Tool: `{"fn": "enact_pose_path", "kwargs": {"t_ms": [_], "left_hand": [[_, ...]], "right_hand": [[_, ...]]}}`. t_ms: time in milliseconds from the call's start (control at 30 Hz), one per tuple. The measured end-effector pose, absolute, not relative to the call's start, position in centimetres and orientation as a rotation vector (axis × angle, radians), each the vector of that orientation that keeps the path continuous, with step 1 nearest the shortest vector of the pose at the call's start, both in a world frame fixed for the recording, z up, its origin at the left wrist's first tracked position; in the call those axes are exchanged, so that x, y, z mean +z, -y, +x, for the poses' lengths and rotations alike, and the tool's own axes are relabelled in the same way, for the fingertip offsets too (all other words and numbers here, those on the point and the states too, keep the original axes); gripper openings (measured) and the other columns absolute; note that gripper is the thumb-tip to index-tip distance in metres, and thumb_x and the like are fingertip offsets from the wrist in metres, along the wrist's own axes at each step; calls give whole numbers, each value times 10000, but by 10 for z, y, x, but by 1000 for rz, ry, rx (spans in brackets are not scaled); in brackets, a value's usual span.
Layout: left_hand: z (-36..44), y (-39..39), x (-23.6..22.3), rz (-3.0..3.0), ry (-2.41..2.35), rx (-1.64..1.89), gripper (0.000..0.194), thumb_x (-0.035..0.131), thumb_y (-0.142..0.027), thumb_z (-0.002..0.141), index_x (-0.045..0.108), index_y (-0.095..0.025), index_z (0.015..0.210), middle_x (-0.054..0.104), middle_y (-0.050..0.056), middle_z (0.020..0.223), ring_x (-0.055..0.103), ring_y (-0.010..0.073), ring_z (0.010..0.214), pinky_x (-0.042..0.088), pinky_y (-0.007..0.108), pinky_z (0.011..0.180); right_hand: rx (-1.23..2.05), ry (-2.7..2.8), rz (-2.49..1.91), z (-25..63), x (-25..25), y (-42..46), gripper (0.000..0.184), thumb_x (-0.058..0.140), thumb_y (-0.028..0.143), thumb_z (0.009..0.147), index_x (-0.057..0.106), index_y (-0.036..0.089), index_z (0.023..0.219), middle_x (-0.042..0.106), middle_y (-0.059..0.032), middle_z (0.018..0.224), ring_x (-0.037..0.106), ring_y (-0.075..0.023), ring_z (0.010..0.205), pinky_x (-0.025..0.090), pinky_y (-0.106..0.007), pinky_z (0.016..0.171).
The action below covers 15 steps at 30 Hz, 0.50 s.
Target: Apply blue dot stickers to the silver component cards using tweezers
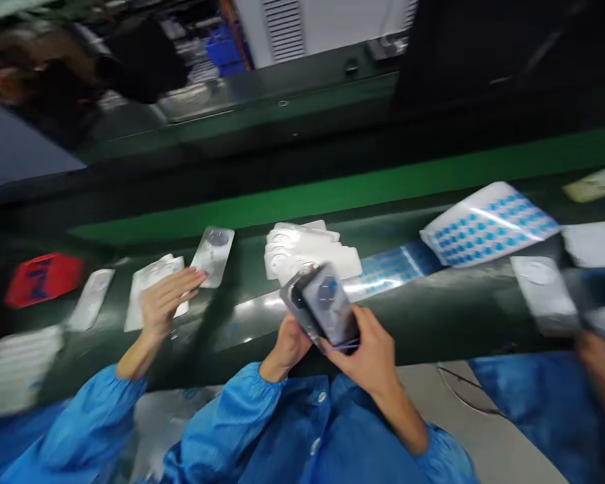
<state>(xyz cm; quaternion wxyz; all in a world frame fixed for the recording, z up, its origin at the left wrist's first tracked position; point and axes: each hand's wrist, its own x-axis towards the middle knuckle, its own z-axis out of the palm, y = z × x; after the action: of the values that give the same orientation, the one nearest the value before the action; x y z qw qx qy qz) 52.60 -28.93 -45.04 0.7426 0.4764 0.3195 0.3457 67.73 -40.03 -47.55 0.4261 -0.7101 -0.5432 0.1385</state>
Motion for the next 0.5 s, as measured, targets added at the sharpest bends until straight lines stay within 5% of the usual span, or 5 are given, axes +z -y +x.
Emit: {"fn": "enact_pose_path", "kwargs": {"t_ms": [67, 133, 333, 400, 500], "left_hand": [[538, 290, -457, 1065, -640, 740, 1271, 935, -1012, 731, 599, -236, 1680, 681, 219, 1667, 611, 490, 1629, 532, 646, 1369], [546, 288, -459, 1129, -676, 753, 1215, 913, -920, 856, 477, -288, 1797, 726, 201, 1587, 733, 439, 1493, 597, 631, 1319], [563, 291, -444, 1283, -617, 762, 1448, 812, -738, 1086, -356, -410, 1876, 761, 144, 1478, 824, 339, 1357, 619, 615, 1329], [567, 293, -433, 1361, -476, 674, 1482, 821, -727, 1097, -417, -412, 1850, 706, 177, 1638, 762, 359, 1509, 580, 630, 1372], [572, 293, -419, 1519, -279, 705, 1345, 777, -758, 1115, -263, -473, 1920, 377, 183, 1957, 486, 406, 1793, 475, 660, 1456]], "right_hand": [[552, 1394, -1795, 678, -463, 393, 605, 833, 680, 1036, 761, 198, 1395, 801, -139, 1252, 790, -289, 1085, 705, -409, 916], [596, 1398, -1841, 684, -454, 390, 555, 798, 631, 1109, 750, 189, 1443, 780, -131, 1348, 777, -261, 1161, 706, -426, 1009], [542, 1327, -1905, 701, -442, 399, 489, 776, 554, 1165, 738, 182, 1482, 754, -131, 1441, 771, -251, 1232, 717, -461, 1071], [488, 1288, -1905, 709, -440, 403, 481, 763, 567, 1169, 743, 188, 1466, 757, -124, 1423, 769, -243, 1212, 712, -446, 1064], [345, 1194, -1923, 737, -437, 409, 514, 772, 621, 1140, 746, 186, 1410, 756, -108, 1308, 745, -227, 1117, 688, -407, 988]]}}
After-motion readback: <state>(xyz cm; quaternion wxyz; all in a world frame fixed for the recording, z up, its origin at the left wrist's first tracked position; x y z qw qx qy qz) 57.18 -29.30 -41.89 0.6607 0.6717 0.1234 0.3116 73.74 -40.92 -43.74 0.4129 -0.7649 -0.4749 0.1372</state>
